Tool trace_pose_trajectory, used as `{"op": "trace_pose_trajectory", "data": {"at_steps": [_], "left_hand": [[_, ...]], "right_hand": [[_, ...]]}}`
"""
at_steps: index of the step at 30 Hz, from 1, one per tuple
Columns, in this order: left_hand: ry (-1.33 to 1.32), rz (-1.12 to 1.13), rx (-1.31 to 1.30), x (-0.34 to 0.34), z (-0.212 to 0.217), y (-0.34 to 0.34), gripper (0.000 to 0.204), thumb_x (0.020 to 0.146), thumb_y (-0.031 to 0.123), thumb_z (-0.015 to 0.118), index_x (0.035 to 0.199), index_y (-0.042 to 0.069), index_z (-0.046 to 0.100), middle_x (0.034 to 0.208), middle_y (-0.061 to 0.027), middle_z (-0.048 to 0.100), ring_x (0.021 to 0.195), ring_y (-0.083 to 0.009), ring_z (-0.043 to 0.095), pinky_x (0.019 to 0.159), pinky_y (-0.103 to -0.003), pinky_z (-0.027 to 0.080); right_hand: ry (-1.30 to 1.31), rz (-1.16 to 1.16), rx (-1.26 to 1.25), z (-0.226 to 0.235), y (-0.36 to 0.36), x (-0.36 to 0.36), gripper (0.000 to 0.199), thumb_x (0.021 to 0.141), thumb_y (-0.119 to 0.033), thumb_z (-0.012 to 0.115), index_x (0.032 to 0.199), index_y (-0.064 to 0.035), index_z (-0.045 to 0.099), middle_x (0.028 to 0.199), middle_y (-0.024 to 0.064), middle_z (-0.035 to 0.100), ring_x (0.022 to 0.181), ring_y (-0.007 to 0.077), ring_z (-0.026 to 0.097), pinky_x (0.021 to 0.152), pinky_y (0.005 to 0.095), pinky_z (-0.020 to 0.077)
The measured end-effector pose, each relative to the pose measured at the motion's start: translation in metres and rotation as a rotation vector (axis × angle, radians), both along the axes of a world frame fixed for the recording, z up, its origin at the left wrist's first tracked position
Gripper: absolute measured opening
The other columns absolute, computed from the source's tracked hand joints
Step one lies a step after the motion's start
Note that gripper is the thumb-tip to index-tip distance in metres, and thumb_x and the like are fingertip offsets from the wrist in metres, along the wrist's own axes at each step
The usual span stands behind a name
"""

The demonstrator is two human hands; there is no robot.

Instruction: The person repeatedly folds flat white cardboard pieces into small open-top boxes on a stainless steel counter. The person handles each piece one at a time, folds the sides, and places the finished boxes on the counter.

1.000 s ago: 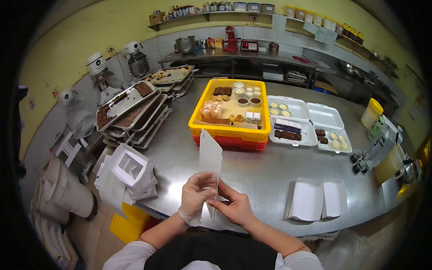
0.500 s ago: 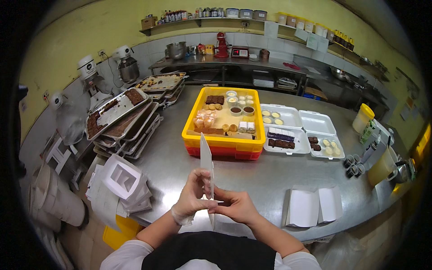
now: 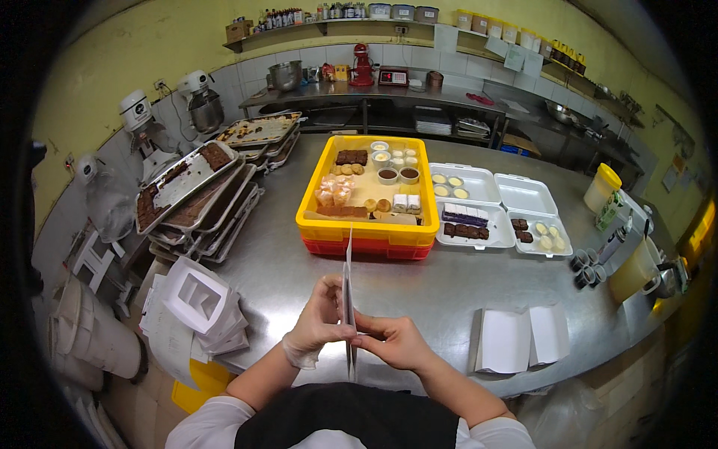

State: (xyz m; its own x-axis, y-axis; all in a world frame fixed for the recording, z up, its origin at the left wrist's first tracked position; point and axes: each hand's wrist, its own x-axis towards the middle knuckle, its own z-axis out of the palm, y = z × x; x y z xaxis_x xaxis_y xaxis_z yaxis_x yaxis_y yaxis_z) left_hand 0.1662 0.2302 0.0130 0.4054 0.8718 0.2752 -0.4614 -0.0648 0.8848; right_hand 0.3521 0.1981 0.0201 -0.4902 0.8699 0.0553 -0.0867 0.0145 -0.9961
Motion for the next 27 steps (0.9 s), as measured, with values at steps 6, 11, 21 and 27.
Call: {"op": "trace_pose_trajectory", "data": {"at_steps": [6,11,21,27], "left_hand": [[-0.016,0.306,-0.06,-0.018,0.004,0.005,0.044,0.084,0.004,0.053,0.127,0.002,0.045,0.119,-0.0074,0.053,0.107,-0.0166,0.053,0.094,-0.032,0.043],[-0.007,0.915,0.175,-0.077,0.036,-0.015,0.029,0.084,-0.001,0.051,0.112,0.001,0.056,0.099,-0.0072,0.06,0.087,-0.013,0.058,0.078,-0.027,0.049],[1.14,0.247,0.457,-0.035,-0.045,-0.048,0.039,0.081,0.017,0.067,0.117,0.003,0.058,0.103,-0.0161,0.062,0.092,-0.0274,0.063,0.081,-0.035,0.05],[0.259,0.372,0.099,-0.016,-0.023,-0.021,0.054,0.092,0.012,0.052,0.142,0.004,0.032,0.13,-0.0154,0.048,0.112,-0.0225,0.052,0.096,-0.035,0.043]], "right_hand": [[-0.037,-0.311,0.13,-0.008,0.008,0.008,0.02,0.095,-0.012,0.056,0.107,0.0013,0.065,0.087,-0.0024,0.064,0.075,0.0039,0.053,0.066,0.0193,0.0432],[0.194,-0.752,0.102,-0.007,0.021,0.063,0.016,0.096,-0.014,0.053,0.099,-0.0034,0.065,0.077,-0.0055,0.06,0.065,0.0029,0.048,0.059,0.0186,0.0384],[0.505,-0.877,0.192,-0.006,0.017,0.1,0.016,0.096,-0.01,0.052,0.107,0.0004,0.059,0.095,0.0054,0.065,0.083,0.0086,0.059,0.078,0.0224,0.0461],[0.358,-0.907,0.205,0.005,0.004,0.087,0.026,0.095,-0.005,0.051,0.12,0.0007,0.05,0.098,0.0082,0.067,0.082,0.0082,0.061,0.073,0.0212,0.048]]}}
